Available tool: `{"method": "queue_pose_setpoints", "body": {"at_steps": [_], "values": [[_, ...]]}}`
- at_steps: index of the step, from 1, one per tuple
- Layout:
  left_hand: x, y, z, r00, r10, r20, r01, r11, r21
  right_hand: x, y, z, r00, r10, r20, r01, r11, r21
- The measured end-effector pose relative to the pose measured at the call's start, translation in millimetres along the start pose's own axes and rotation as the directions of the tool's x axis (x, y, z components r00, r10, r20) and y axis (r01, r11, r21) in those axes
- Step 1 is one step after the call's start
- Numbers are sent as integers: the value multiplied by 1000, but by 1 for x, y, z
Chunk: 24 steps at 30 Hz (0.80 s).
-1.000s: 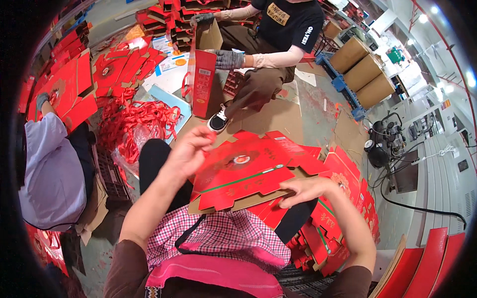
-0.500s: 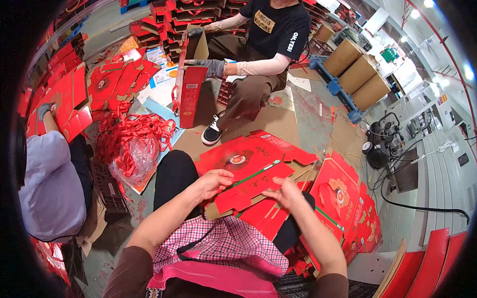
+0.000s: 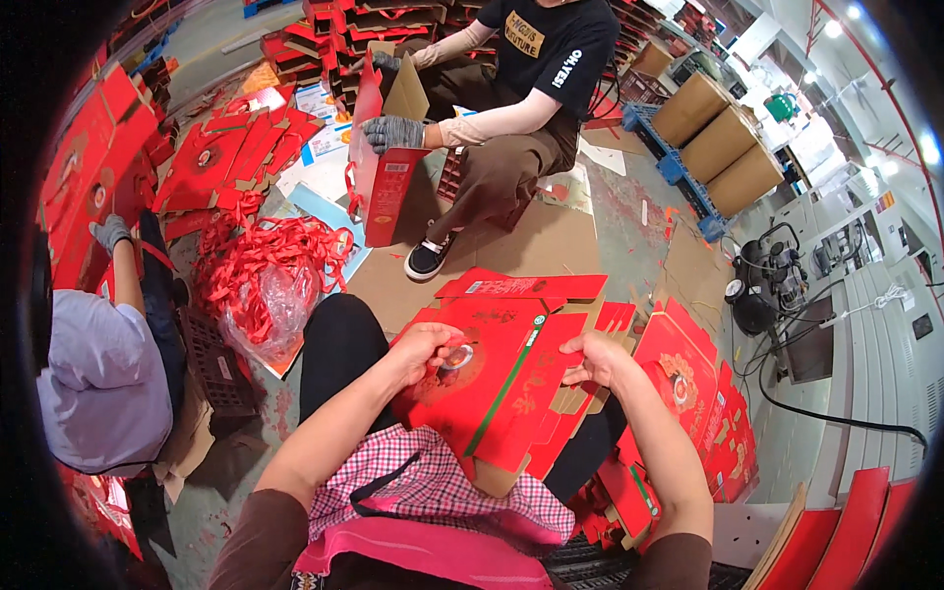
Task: Assembling red cardboard gift boxes and attaching ribbons.
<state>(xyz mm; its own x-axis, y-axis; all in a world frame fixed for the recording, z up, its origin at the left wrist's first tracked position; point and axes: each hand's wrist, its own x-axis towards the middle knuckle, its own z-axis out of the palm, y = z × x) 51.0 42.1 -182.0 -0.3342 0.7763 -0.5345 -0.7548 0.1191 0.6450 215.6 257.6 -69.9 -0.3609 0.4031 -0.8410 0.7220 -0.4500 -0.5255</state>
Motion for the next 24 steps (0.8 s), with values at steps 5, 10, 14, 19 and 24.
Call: {"method": "queue_pose_setpoints", "body": {"at_steps": [5,10,14,19,24], "values": [[8,-15,0,999,-10,53,12,999,-44,17,24,-1,987,-155,-36,159,976,146],[17,-16,-3,997,-3,79,1,1000,20,22,29,23,952,-297,-68,255,654,712],[8,0,1,996,-43,-77,52,991,122,23,25,26,942,-331,-50,231,533,814],[10,3,8,992,-33,-119,59,972,227,34,36,23,838,-544,33,183,339,923],[28,0,15,997,-17,-74,37,963,267,48,58,19,866,-501,11,187,343,920]]}}
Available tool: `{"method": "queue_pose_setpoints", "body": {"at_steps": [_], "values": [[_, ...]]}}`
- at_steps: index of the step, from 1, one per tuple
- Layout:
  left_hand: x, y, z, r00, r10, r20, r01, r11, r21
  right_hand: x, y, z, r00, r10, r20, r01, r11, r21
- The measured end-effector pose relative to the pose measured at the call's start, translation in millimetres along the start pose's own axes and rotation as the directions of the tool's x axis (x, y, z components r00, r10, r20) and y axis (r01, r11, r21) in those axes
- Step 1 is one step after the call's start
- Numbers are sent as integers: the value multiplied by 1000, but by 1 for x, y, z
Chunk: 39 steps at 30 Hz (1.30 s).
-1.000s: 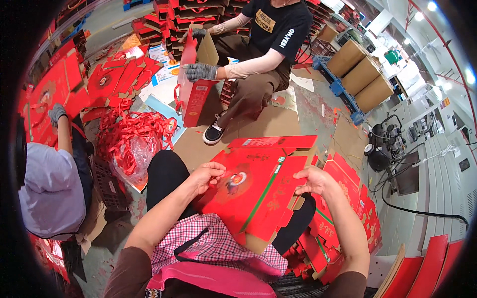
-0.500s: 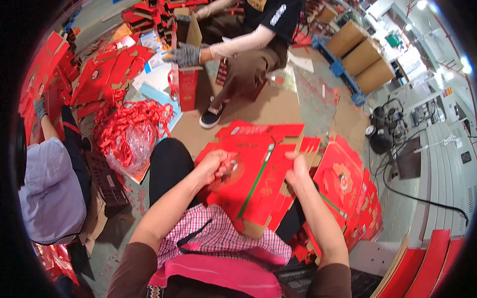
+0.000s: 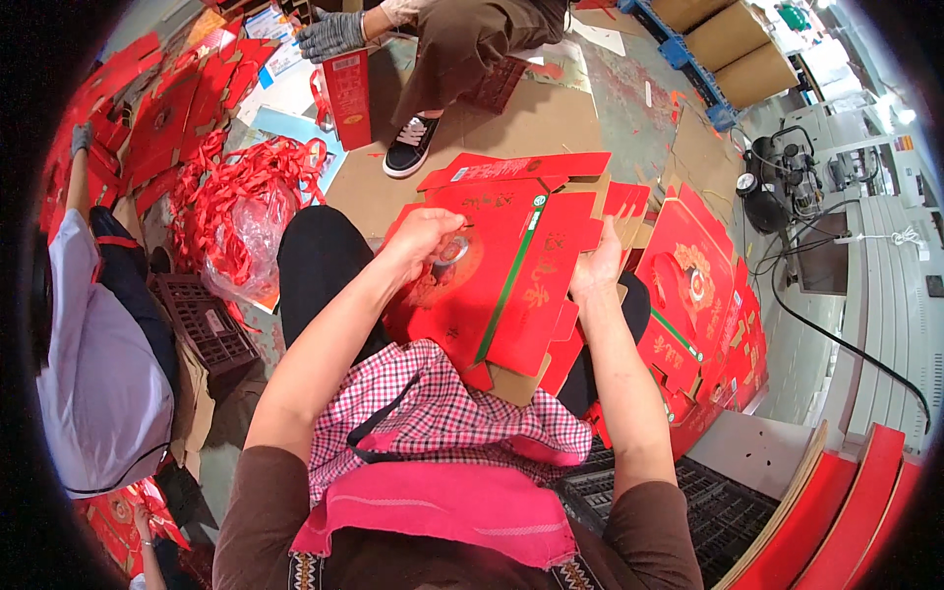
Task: Assembling red cardboard gift boxes and attaching ribbons.
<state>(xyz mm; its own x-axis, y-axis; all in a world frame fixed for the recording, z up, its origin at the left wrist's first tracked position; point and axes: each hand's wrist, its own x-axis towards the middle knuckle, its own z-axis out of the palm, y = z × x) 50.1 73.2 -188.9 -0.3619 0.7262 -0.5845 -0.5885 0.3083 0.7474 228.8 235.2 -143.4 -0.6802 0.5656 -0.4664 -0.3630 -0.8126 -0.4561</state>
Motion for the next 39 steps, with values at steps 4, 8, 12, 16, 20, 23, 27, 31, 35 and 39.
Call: {"method": "queue_pose_setpoints", "body": {"at_steps": [4,8,12,16,20,23,27,31,35,39], "values": [[14,-1,6,996,-38,78,41,999,-30,-4,22,-25,990,141,25,-140,990,-25],[27,-15,11,998,17,60,-16,1000,-23,-12,28,-25,963,218,158,-220,975,-3],[30,-18,21,999,47,16,-46,997,-67,-10,28,-28,965,213,151,-213,977,-13],[31,-21,25,992,112,50,-105,987,-122,-7,29,-29,943,237,232,-240,971,-17],[34,-22,26,990,110,85,-86,965,-250,-1,29,-35,939,231,254,-217,973,-82],[34,-17,31,990,96,99,-67,965,-255,1,25,-45,942,221,254,-211,975,-65],[39,-21,35,989,89,122,-59,970,-236,1,29,-43,976,154,154,-142,986,-88],[46,-26,40,989,124,77,-111,982,-155,-2,35,-37,952,149,268,-156,988,7],[52,-28,45,983,186,-4,-186,981,-61,-1,33,-42,964,140,225,-130,990,-61],[56,-30,48,977,206,-47,-207,978,-32,3,32,-50,956,188,223,-181,982,-51]]}}
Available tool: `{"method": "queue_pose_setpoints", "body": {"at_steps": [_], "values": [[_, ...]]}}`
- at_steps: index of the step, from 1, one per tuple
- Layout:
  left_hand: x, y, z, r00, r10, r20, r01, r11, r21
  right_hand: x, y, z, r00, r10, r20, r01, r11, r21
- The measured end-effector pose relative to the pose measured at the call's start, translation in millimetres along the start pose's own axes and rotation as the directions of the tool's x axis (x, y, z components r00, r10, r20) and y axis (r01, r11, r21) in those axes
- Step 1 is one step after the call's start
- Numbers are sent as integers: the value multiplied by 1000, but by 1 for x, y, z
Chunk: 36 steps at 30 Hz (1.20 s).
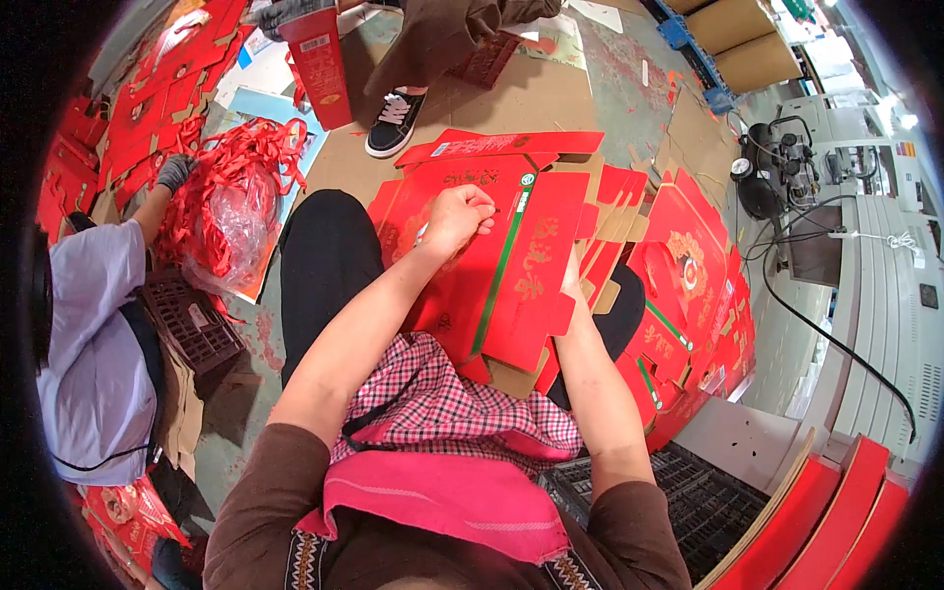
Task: Assembling red cardboard gift boxes and attaching ribbons.
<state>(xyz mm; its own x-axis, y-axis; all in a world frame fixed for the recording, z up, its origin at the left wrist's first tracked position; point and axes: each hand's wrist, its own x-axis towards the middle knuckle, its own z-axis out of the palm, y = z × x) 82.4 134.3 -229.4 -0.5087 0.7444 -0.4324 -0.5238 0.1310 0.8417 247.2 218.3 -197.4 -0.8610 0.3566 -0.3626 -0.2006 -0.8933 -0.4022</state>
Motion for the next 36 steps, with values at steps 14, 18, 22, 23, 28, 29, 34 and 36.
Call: {"method": "queue_pose_setpoints", "body": {"at_steps": [14,18,22,23,28,29,34,36], "values": [[11,-7,6,906,422,-1,-361,777,516,1,10,13,996,46,80,-47,999,7],[3,9,11,898,440,5,-360,727,585,1,8,6,1000,13,-6,-13,999,36],[3,13,8,867,489,97,-425,623,657,6,9,0,997,-2,-72,7,998,59],[3,13,7,842,519,150,-465,554,691,6,10,0,996,-6,-86,12,998,63],[2,14,7,822,545,164,-489,528,694,7,13,1,986,-49,-159,52,999,14],[2,15,7,837,525,151,-469,548,693,8,14,4,991,-47,-124,51,998,33],[1,19,9,892,440,109,-399,646,651,13,10,-11,988,-68,-138,65,998,-25],[-1,24,8,906,410,105,-377,671,639,13,9,-15,990,-74,-121,70,997,-39]]}}
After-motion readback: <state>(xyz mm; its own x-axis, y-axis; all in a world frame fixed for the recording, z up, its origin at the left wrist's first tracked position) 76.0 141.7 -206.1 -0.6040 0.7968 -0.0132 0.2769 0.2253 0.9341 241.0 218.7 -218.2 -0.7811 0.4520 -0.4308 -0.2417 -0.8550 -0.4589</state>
